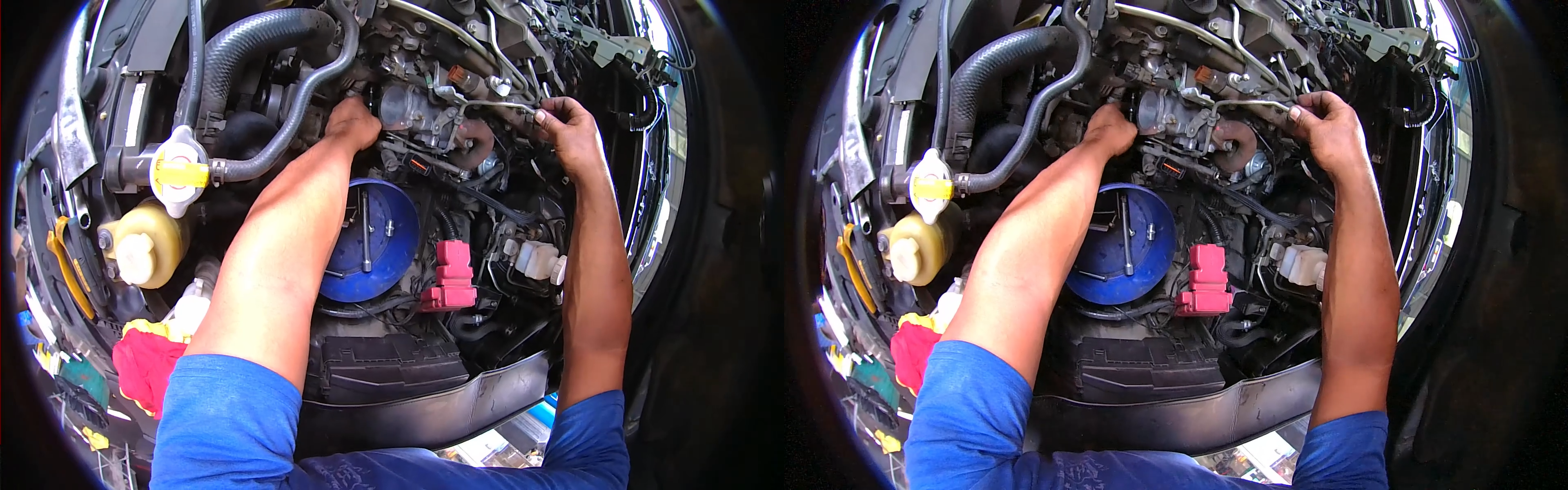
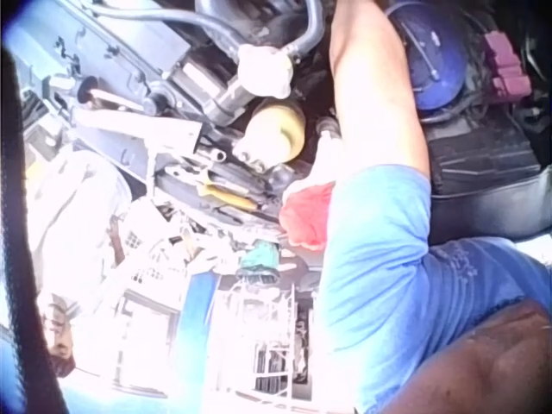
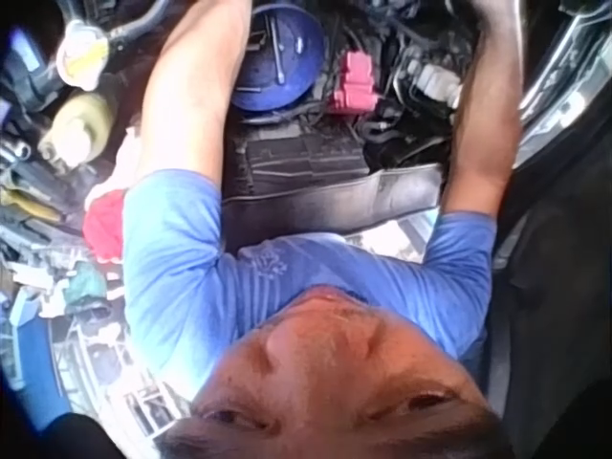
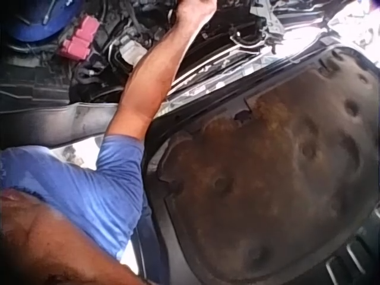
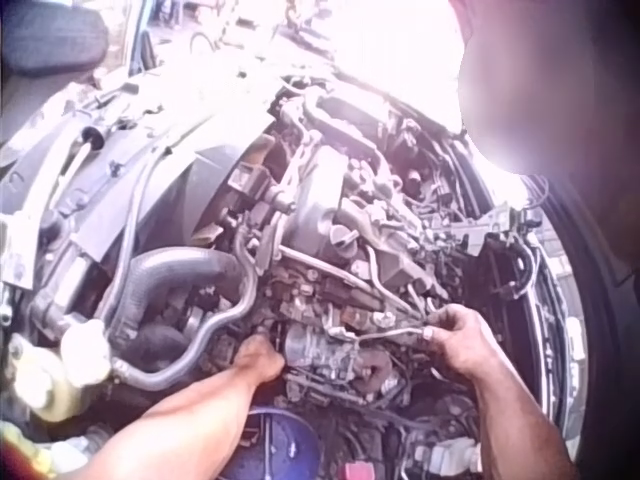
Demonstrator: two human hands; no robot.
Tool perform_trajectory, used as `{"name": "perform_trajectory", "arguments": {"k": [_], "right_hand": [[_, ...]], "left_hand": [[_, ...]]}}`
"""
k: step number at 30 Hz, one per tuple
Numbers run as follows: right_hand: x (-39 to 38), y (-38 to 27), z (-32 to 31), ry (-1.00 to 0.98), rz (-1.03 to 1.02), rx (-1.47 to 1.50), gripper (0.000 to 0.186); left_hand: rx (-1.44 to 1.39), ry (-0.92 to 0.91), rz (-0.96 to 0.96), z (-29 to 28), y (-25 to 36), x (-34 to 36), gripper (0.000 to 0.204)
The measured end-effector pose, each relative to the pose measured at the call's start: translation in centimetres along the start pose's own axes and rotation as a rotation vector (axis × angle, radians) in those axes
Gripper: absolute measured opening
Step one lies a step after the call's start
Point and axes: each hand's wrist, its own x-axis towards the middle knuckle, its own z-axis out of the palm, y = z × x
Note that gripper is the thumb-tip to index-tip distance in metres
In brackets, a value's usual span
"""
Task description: Repairing and maintaining engine components using hand tools in an auto repair shop.
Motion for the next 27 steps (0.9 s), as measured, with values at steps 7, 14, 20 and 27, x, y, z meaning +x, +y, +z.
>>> {"name": "perform_trajectory", "arguments": {"k": [7, 14, 20, 27], "right_hand": [[-0.31, -0.13, -0.18, 0.101, -0.106, -0.377, 0.021], [-0.40, 0.22, 0.04, 0.084, -0.029, -0.315, 0.024], [-0.56, 0.15, -0.16, 0.076, 0.037, -0.335, 0.027], [-0.93, -0.15, -0.01, 0.114, -0.037, -0.480, 0.029]], "left_hand": [[-0.044, 0.001, -0.012, -0.08, 0.09, -0.30, 0.039], [-0.043, -0.013, -0.021, -0.13, 0.22, -0.35, 0.041], [-0.030, 0.002, 0.003, 0.10, 0.00, 0.03, 0.041], [-0.047, 0.017, 0.011, 0.40, -0.35, 0.32, 0.040]]}}
